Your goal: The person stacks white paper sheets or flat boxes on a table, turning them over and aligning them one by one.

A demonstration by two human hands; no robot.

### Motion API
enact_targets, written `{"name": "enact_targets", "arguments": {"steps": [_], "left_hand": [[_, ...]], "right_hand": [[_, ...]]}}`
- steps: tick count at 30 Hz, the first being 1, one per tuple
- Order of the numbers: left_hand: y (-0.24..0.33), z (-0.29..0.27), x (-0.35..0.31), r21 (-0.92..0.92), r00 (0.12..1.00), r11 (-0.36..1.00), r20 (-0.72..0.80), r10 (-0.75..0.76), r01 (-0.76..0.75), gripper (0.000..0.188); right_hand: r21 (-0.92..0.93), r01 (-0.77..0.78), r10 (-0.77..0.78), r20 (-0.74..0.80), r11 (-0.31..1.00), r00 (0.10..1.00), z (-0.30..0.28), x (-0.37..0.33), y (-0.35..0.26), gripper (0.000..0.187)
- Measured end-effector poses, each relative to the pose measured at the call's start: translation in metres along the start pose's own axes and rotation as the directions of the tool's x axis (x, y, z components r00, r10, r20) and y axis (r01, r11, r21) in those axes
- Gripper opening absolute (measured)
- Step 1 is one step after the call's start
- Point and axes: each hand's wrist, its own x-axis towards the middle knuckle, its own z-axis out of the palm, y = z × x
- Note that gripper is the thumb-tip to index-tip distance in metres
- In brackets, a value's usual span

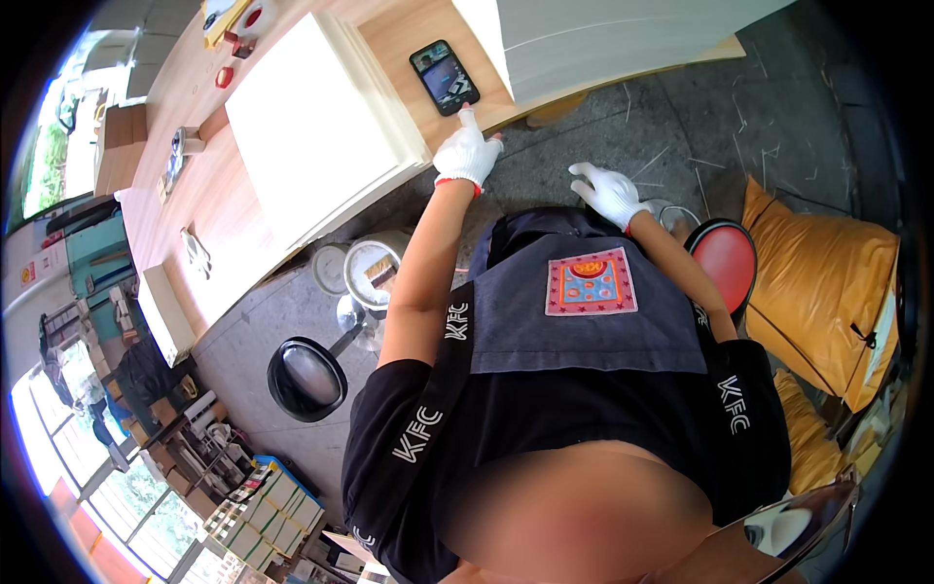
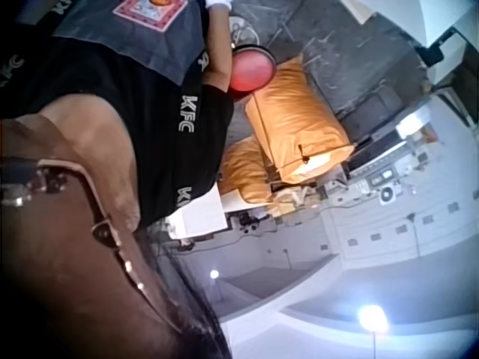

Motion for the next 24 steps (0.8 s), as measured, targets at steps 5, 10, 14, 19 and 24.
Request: {"name": "enact_targets", "arguments": {"steps": [5, 10, 14, 19, 24], "left_hand": [[0.000, -0.002, -0.011, -0.005, 0.998, 0.999, 0.047, -0.047, 0.047, 0.096], [0.002, -0.003, -0.008, -0.003, 0.995, 0.997, 0.070, -0.071, 0.071, 0.095], [-0.001, -0.007, 0.006, 0.007, 1.000, 1.000, -0.012, -0.025, 0.025, 0.091], [-0.001, -0.036, 0.038, -0.127, 0.977, 0.968, 0.013, -0.214, 0.214, 0.091], [-0.002, -0.035, 0.036, -0.237, 0.946, 0.926, -0.064, -0.317, 0.294, 0.090]], "right_hand": [[0.013, 0.014, -0.014, -0.011, 1.000, 1.000, 0.010, -0.007, 0.006, 0.040], [0.014, -0.009, 0.009, 0.016, 1.000, 1.000, 0.006, -0.010, 0.010, 0.040], [0.024, -0.001, 0.001, -0.015, 1.000, 1.000, 0.005, -0.014, 0.018, 0.041], [0.025, 0.000, 0.000, -0.016, 1.000, 1.000, 0.004, -0.013, 0.025, 0.041], [0.044, -0.031, 0.032, -0.013, 0.999, 0.999, 0.001, -0.017, 0.026, 0.041]]}}
